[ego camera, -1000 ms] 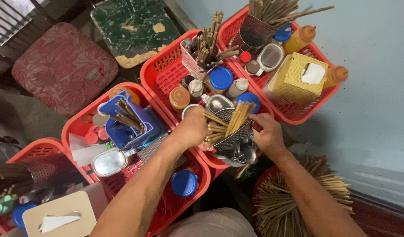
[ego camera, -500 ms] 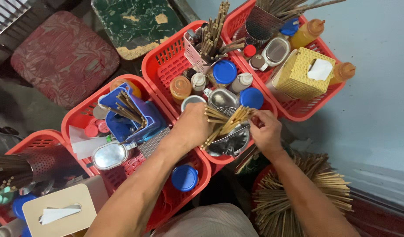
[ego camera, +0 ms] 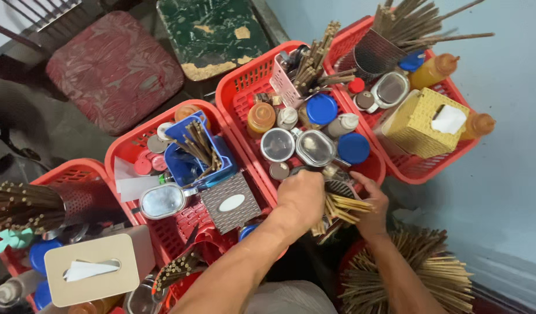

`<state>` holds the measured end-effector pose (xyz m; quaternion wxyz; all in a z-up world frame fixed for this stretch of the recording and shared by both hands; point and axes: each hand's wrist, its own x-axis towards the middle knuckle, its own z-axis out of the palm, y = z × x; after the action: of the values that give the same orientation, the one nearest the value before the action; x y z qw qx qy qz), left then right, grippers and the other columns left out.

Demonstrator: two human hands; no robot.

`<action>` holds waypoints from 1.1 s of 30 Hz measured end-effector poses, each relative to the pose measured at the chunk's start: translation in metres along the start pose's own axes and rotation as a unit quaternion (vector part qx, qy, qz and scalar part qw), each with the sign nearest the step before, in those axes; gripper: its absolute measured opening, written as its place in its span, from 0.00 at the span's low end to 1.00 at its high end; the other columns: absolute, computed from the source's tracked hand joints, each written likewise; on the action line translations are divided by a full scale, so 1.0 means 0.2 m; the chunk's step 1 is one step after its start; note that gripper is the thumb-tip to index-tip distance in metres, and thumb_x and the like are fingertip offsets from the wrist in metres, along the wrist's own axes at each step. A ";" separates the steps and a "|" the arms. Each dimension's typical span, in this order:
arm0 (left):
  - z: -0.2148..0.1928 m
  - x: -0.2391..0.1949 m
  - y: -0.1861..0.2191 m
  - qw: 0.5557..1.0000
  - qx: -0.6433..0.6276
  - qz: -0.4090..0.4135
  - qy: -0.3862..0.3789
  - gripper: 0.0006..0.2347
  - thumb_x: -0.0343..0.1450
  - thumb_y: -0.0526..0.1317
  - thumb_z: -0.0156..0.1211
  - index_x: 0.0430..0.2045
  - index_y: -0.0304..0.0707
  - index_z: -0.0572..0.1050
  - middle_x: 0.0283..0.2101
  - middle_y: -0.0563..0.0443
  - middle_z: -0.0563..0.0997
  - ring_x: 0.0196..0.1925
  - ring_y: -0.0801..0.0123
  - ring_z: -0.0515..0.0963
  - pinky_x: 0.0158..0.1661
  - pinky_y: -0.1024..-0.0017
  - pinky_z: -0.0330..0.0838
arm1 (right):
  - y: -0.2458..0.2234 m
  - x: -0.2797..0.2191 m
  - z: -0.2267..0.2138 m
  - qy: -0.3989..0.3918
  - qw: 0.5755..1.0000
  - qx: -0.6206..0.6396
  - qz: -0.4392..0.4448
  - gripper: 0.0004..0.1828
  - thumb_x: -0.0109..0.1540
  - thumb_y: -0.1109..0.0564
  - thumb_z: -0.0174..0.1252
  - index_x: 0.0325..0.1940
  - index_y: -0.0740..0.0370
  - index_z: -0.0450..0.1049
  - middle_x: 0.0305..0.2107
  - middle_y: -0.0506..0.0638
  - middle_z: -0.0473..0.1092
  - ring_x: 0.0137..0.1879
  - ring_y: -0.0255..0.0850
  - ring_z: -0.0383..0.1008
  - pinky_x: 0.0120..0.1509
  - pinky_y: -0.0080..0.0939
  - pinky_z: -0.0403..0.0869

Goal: The person organizes various items in red plastic baskets attached to a bicycle. They handle a bundle of wooden sticks, a patterned cloth, a tissue box, and a pair of scissors, moving them between different baskets and containers.

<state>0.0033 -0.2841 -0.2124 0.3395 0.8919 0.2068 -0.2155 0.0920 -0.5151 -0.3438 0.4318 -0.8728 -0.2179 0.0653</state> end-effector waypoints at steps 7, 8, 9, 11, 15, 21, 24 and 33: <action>-0.15 -0.23 -0.24 0.979 -0.195 -0.039 -0.043 0.16 0.79 0.43 0.62 0.51 0.26 0.87 0.49 0.23 0.90 0.57 0.27 0.90 0.54 0.35 0.85 | -0.08 0.03 -0.09 0.003 0.998 0.026 0.063 0.26 0.63 0.62 0.80 0.66 0.53 0.89 0.46 0.58 0.83 0.57 0.42 0.82 0.65 0.48 0.81; -0.15 -0.26 -0.32 0.968 -0.243 -0.049 -0.034 0.16 0.80 0.42 0.59 0.55 0.28 0.87 0.53 0.24 0.90 0.61 0.26 0.88 0.57 0.37 0.85 | -0.05 0.02 -0.10 0.009 0.997 0.026 0.069 0.25 0.62 0.58 0.82 0.65 0.51 0.90 0.47 0.56 0.83 0.57 0.41 0.83 0.65 0.47 0.81; -0.11 -0.24 -0.39 0.968 -0.242 -0.048 -0.036 0.16 0.80 0.42 0.59 0.55 0.28 0.87 0.53 0.24 0.90 0.61 0.26 0.88 0.57 0.37 0.85 | -0.08 0.01 -0.12 0.010 0.997 0.025 0.070 0.25 0.62 0.58 0.82 0.65 0.51 0.90 0.47 0.56 0.83 0.57 0.41 0.83 0.65 0.47 0.81; -0.05 -0.20 -0.54 0.989 -0.127 -0.076 0.025 0.20 0.77 0.39 0.64 0.65 0.36 0.82 0.57 0.30 0.89 0.62 0.33 0.88 0.60 0.39 0.85 | -0.15 0.01 -0.14 0.002 0.993 0.046 0.107 0.26 0.62 0.60 0.82 0.65 0.59 0.88 0.47 0.63 0.84 0.56 0.52 0.86 0.65 0.52 0.82; 0.05 -0.13 -0.49 0.985 -0.164 -0.033 0.033 0.22 0.75 0.35 0.68 0.67 0.36 0.81 0.60 0.29 0.87 0.65 0.31 0.86 0.61 0.39 0.85 | -0.25 0.00 -0.16 -0.014 0.991 0.049 0.126 0.25 0.64 0.62 0.80 0.66 0.65 0.87 0.46 0.67 0.82 0.56 0.49 0.83 0.64 0.54 0.81; 0.11 -0.07 -0.37 0.994 -0.004 -0.034 0.108 0.35 0.69 0.21 0.63 0.76 0.46 0.74 0.60 0.39 0.84 0.51 0.45 0.85 0.61 0.47 0.81 | -0.26 0.00 -0.26 -0.037 0.985 -0.002 0.168 0.21 0.70 0.54 0.71 0.67 0.61 0.87 0.42 0.50 0.82 0.42 0.36 0.75 0.44 0.45 0.75; 0.24 0.01 -0.46 0.978 0.069 0.023 0.196 0.19 0.66 0.36 0.65 0.53 0.43 0.82 0.54 0.39 0.84 0.44 0.33 0.86 0.47 0.40 0.75 | -0.19 -0.02 -0.29 -0.007 0.976 -0.057 0.211 0.27 0.68 0.42 0.72 0.67 0.56 0.89 0.37 0.47 0.75 0.42 0.38 0.68 0.49 0.51 0.68; -0.63 -0.05 -0.18 0.919 -0.185 0.073 0.339 0.08 0.72 0.27 0.54 0.25 0.39 0.77 0.25 0.34 0.83 0.30 0.32 0.83 0.32 0.41 0.70 | -0.27 -0.05 -0.28 0.134 0.962 -0.007 0.238 0.24 0.67 0.56 0.76 0.68 0.58 0.89 0.34 0.44 0.72 0.40 0.33 0.67 0.50 0.38 0.71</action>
<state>0.0075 -0.1740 -0.1411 0.4231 0.8452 0.2804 0.1671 0.0814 -0.5313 -0.2672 0.4232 -0.9031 0.0550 0.0473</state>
